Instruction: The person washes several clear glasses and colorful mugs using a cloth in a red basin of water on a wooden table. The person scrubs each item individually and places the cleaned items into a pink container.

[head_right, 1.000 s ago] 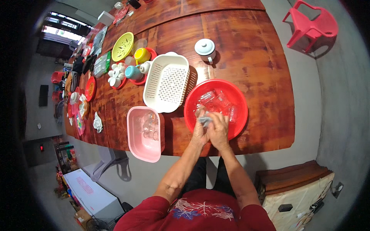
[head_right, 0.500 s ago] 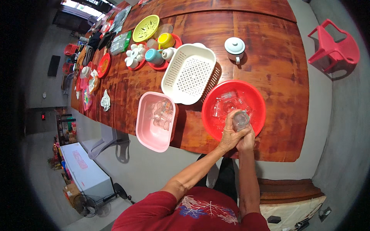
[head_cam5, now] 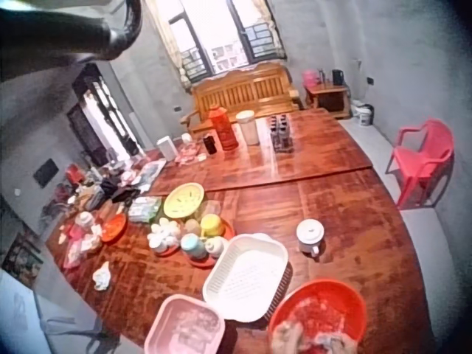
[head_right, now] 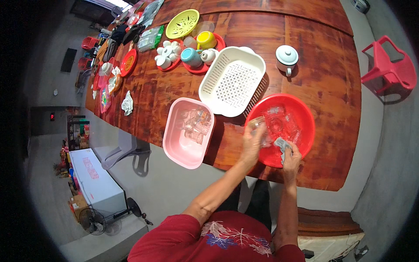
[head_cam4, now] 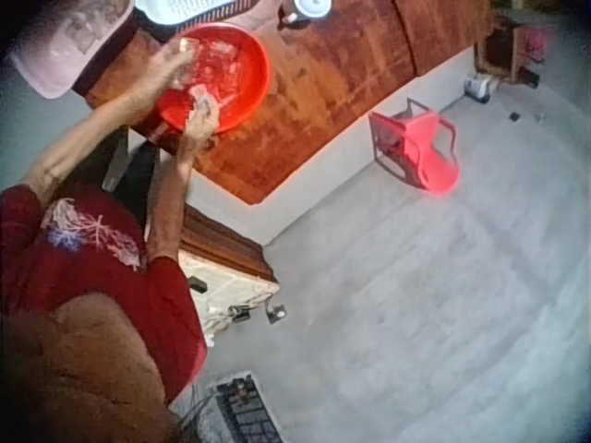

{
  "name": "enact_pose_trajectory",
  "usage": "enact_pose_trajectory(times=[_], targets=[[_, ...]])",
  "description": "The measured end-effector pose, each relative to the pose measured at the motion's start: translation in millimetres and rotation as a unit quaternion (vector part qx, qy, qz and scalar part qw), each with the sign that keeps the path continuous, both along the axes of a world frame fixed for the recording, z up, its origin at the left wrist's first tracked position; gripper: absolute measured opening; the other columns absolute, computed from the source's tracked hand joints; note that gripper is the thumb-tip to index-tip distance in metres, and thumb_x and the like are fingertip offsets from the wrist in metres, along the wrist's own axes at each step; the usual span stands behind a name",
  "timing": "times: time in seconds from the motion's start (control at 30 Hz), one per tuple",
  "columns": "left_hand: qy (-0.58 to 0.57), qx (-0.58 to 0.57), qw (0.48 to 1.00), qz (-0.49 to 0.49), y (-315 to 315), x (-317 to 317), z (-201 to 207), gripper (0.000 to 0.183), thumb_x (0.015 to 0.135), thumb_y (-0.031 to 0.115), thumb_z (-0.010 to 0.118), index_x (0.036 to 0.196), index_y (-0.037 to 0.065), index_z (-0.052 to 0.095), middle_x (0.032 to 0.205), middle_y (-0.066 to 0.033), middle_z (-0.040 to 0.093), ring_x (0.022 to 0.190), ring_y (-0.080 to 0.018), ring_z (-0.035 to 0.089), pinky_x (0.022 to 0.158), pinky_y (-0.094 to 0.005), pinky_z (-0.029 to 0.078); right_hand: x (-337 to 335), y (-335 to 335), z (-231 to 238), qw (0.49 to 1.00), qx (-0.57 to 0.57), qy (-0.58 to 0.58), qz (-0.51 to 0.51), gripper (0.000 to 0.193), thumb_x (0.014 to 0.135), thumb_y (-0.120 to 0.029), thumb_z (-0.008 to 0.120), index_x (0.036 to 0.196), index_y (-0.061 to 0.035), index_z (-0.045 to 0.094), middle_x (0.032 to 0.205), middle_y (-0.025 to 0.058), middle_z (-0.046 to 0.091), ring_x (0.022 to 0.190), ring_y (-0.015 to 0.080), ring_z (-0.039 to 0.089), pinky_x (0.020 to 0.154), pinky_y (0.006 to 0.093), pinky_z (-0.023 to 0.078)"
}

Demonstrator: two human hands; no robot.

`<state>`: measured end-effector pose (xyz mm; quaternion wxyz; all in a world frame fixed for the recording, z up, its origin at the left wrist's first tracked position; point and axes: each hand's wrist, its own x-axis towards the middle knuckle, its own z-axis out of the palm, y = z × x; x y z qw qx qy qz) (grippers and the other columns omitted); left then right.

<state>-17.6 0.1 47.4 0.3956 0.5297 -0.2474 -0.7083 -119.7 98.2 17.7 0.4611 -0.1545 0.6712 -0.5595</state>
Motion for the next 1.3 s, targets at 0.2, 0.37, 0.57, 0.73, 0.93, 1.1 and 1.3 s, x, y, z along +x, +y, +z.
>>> enact_pose_trajectory(times=[0.2, 0.37, 0.57, 0.73, 0.93, 1.1, 1.3], targets=[[0.079, 0.059, 0.991, 0.089, -13, 162, -18, 0.032, 0.08, 0.031, 0.054, 0.106, 0.012, 0.049, 0.083, -0.0039, 0.056, 0.068, -0.0178, 0.057, 0.055, -0.0285, 0.047, 12, 5, -60, 0.995, 0.061, 0.071, 0.042, 0.022, 0.087, -0.007, 0.047, 0.102, 0.0031, 0.059, 0.075, 0.0017, 0.059, 0.057, 0.0053, 0.047, 0.048, 0.0226, 0.039], [-0.135, 0.152, 0.932, 0.298, -26, 253, -36, 0.037, 0.074, 0.03, 0.059, 0.108, 0.015, 0.053, 0.071, -0.0016, 0.048, 0.056, -0.0177, 0.048, 0.04, -0.028, 0.035, 29, 12, -78, 0.986, 0.1, 0.112, 0.071, 0.022, 0.083, -0.007, 0.05, 0.1, 0.0024, 0.06, 0.079, 0.008, 0.06, 0.066, 0.0143, 0.056, 0.059, 0.0295, 0.045], [-0.191, 0.237, 0.901, 0.308, -38, 326, -110, 0.03, 0.074, 0.03, 0.066, 0.097, 0.014, 0.057, 0.073, -0.0048, 0.054, 0.053, -0.0181, 0.048, 0.041, -0.0312, 0.036, 32, 13, -82, 0.938, 0.121, 0.308, 0.109, 0.025, 0.079, -0.01, 0.051, 0.1, -0.0011, 0.06, 0.093, 0.0215, 0.059, 0.09, 0.0358, 0.057, 0.079, 0.0415, 0.044], [-0.168, 0.245, 0.916, 0.272, -42, 348, -155, 0.014, 0.074, 0.022, 0.065, 0.078, 0.013, 0.055, 0.063, -0.0016, 0.051, 0.045, -0.0157, 0.045, 0.036, -0.0275, 0.035, 34, 8, -81, 0.933, 0.131, 0.32, 0.103, 0.025, 0.078, -0.011, 0.052, 0.1, -0.0017, 0.06, 0.089, 0.022, 0.058, 0.083, 0.0374, 0.057, 0.074, 0.0448, 0.045], [-0.236, 0.271, 0.895, 0.264, -55, 345, -160, 0.023, 0.073, 0.032, 0.067, 0.089, 0.02, 0.056, 0.073, -0.0008, 0.052, 0.055, -0.0173, 0.049, 0.04, -0.0276, 0.037, 41, 8, -67, 0.925, 0.143, 0.334, 0.11, 0.024, 0.078, -0.008, 0.053, 0.1, 0.0003, 0.058, 0.09, 0.0215, 0.056, 0.086, 0.0379, 0.055, 0.075, 0.0453, 0.044], [-0.256, 0.243, 0.904, 0.241, -56, 338, -154, 0.029, 0.075, 0.036, 0.068, 0.095, 0.019, 0.056, 0.077, -0.0004, 0.052, 0.058, -0.016, 0.051, 0.041, -0.0255, 0.037, 43, 11, -70, 0.915, 0.168, 0.351, 0.108, 0.027, 0.078, -0.011, 0.051, 0.101, 0.0006, 0.057, 0.091, 0.0206, 0.055, 0.089, 0.0366, 0.054, 0.078, 0.0435, 0.043], [-0.329, 0.076, 0.905, 0.258, -43, 367, -194, 0.026, 0.073, 0.025, 0.072, 0.084, 0.007, 0.058, 0.067, -0.0034, 0.055, 0.049, -0.0165, 0.052, 0.036, -0.0271, 0.037, 42, 5, -76, 0.908, 0.105, 0.394, 0.097, 0.025, 0.076, -0.009, 0.054, 0.099, -0.0001, 0.056, 0.087, 0.0194, 0.054, 0.084, 0.0372, 0.052, 0.076, 0.0459, 0.042]])
